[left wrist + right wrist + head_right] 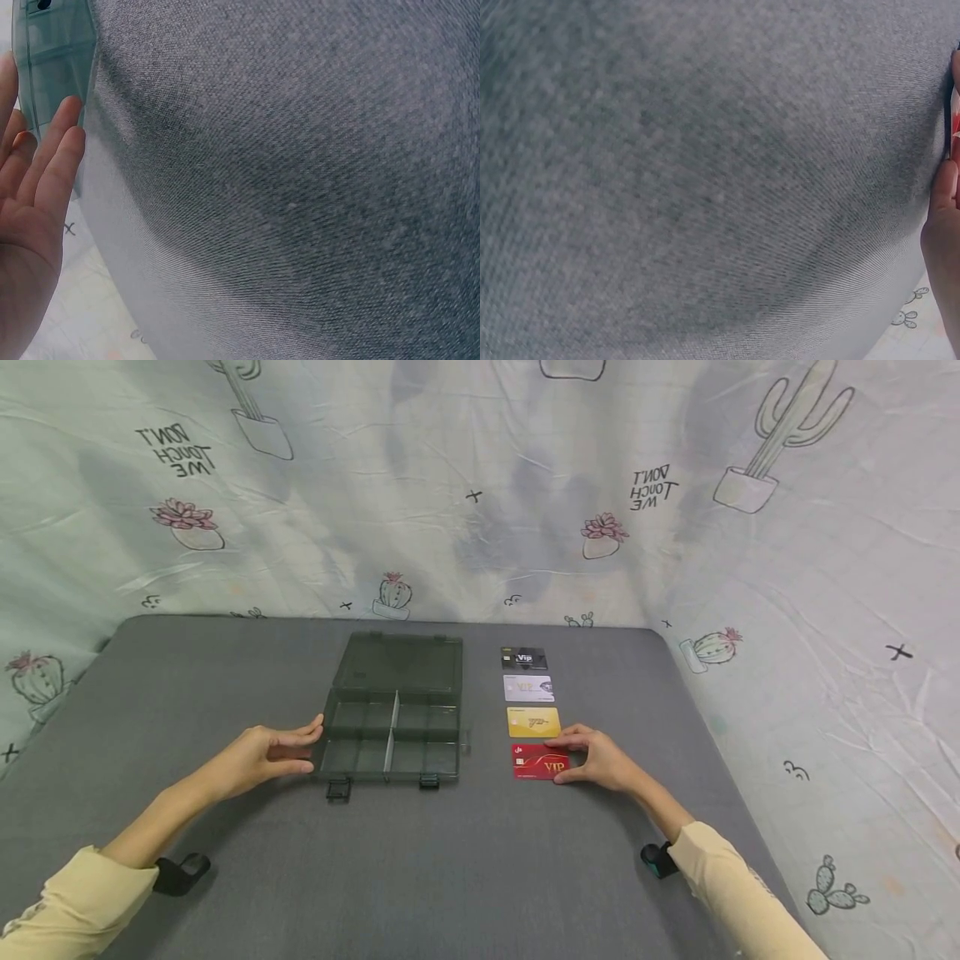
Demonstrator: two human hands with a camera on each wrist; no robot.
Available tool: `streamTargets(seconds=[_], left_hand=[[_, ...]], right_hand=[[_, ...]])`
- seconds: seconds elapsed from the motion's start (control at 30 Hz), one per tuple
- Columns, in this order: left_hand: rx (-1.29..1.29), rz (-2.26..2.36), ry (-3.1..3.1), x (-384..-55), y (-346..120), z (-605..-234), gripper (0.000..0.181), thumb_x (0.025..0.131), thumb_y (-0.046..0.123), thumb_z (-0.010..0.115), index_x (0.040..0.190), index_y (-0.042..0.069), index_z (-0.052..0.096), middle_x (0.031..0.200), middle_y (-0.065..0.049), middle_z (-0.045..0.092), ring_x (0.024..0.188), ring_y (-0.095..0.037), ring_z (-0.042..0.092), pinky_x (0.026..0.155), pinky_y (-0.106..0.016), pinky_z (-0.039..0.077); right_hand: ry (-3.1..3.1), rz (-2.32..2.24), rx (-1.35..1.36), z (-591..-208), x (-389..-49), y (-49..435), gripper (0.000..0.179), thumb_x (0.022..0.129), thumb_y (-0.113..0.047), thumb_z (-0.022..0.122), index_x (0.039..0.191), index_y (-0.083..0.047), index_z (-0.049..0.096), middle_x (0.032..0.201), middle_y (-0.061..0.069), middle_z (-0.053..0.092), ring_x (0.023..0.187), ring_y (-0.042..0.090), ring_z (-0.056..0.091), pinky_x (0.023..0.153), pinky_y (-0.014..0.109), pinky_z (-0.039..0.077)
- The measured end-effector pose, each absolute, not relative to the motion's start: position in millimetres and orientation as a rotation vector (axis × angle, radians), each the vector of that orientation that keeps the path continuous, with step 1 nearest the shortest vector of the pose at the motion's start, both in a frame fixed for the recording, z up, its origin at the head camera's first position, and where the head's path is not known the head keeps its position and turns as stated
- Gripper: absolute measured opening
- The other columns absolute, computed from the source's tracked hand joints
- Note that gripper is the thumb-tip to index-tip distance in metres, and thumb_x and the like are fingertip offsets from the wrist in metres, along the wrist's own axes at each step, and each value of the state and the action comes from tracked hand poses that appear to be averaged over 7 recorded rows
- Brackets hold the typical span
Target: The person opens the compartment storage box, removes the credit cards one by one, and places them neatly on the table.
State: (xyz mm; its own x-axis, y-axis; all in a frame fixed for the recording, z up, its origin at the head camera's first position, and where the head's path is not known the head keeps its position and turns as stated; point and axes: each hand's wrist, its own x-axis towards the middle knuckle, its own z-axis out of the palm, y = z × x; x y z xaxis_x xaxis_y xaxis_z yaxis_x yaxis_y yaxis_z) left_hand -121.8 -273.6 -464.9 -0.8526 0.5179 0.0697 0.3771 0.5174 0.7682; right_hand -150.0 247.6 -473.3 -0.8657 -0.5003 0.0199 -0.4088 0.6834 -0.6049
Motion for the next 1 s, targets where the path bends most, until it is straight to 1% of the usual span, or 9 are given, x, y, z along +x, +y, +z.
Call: streamTargets(seconds=[0.13, 0.4, 0.63, 0.8, 1.0], left_hand=[[0.764, 1.268, 2.566, -121, -274, -463, 0.056, 0.085, 0.011, 0.071, 0.133, -0.008, 0.050, 0.146, -0.024, 0.033, 0.126, -0.038, 0.045, 0.088, -0.038, 0.051], [0.752, 1.287, 2.528, -121, -273, -460, 0.055, 0.086, 0.008, 0.071, 0.134, -0.008, 0.049, 0.147, -0.024, 0.031, 0.126, -0.038, 0.045, 0.086, -0.033, 0.053], [0.755, 1.285, 2.521, -123, -271, -458, 0.056, 0.086, 0.009, 0.070, 0.135, -0.008, 0.048, 0.147, -0.024, 0.030, 0.127, -0.038, 0.043, 0.087, -0.034, 0.053], [0.759, 1.268, 2.536, -122, -272, -458, 0.056, 0.086, 0.011, 0.070, 0.135, -0.007, 0.049, 0.147, -0.024, 0.030, 0.126, -0.038, 0.045, 0.087, -0.035, 0.053], [0.747, 1.264, 2.551, -121, -273, -460, 0.056, 0.086, 0.011, 0.071, 0.135, -0.007, 0.049, 0.147, -0.023, 0.031, 0.125, -0.037, 0.045, 0.086, -0.033, 0.053]], right_hand=[[2.751, -0.934, -0.748, -474, -150, 247, 0.055, 0.071, -0.020, 0.087, 0.119, -0.003, 0.068, 0.118, 0.013, 0.059, 0.111, 0.032, 0.052, 0.094, 0.052, 0.043], [2.749, -0.950, -0.785, -476, -150, 252, 0.056, 0.071, -0.021, 0.087, 0.120, -0.003, 0.067, 0.119, 0.013, 0.060, 0.112, 0.030, 0.051, 0.095, 0.052, 0.044], [2.738, -0.976, -0.752, -475, -147, 259, 0.056, 0.071, -0.017, 0.086, 0.121, -0.003, 0.066, 0.118, 0.012, 0.062, 0.113, 0.029, 0.054, 0.098, 0.040, 0.046], [2.604, -1.150, -0.711, -474, -148, 261, 0.057, 0.072, -0.008, 0.084, 0.123, 0.004, 0.062, 0.122, 0.018, 0.059, 0.116, 0.033, 0.053, 0.097, 0.038, 0.046], [2.603, -1.146, -0.704, -475, -151, 259, 0.055, 0.073, -0.011, 0.084, 0.122, 0.003, 0.063, 0.122, 0.017, 0.060, 0.116, 0.033, 0.053, 0.097, 0.037, 0.047]])
